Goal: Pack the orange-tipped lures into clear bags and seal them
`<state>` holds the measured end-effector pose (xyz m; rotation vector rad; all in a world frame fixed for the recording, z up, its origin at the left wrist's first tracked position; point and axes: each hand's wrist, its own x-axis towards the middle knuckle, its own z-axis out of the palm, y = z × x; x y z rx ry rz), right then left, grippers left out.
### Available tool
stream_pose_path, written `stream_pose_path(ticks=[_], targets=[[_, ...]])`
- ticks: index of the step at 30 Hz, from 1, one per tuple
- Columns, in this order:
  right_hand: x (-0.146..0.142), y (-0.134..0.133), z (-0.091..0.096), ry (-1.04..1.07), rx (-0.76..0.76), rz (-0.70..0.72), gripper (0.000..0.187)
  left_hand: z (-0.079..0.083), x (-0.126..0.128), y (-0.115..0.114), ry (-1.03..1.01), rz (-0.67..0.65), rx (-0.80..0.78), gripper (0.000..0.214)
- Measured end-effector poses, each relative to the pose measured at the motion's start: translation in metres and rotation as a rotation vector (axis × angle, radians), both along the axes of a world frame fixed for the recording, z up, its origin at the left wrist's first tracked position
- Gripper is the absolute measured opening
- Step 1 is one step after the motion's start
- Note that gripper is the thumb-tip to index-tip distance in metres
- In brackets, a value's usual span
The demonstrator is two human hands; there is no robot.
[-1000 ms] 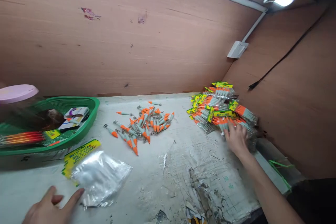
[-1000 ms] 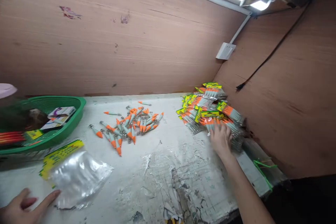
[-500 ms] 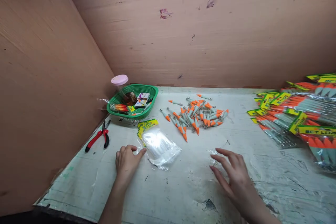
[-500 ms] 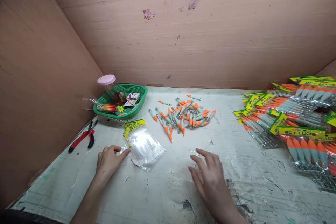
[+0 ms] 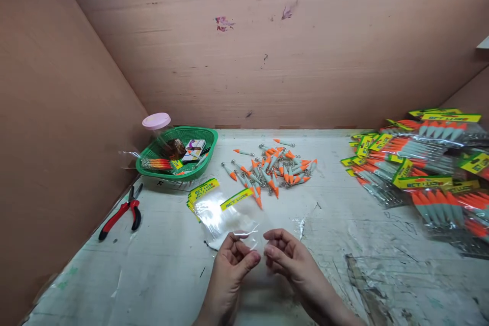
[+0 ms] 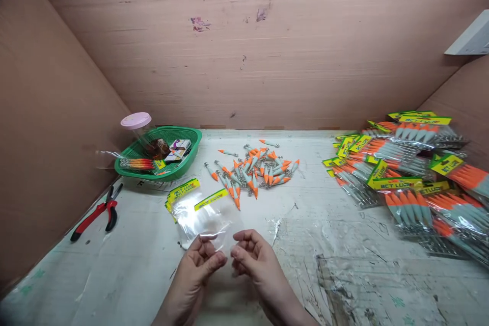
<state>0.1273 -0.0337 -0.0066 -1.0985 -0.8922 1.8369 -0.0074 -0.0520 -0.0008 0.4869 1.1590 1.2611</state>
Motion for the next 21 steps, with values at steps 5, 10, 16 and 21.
stream_pose_path(ticks=[5,10,16,21], targets=[[0.021,0.03,0.016,-0.394,0.407,0.19,0.028,0.016,-0.011,0.035,-0.126,-0.131,-0.04,0.036],[0.026,0.087,0.018,-1.054,0.775,0.087,0.015,0.025,-0.032,0.08,-0.274,0.413,0.062,0.019],[-0.024,0.116,-0.004,-1.346,0.814,0.121,0.006,0.001,-0.037,0.091,-0.274,0.528,0.134,0.019],[-0.048,0.132,-0.002,-1.515,0.785,0.13,0.009,-0.007,-0.045,0.093,-0.259,0.541,0.145,0.018]])
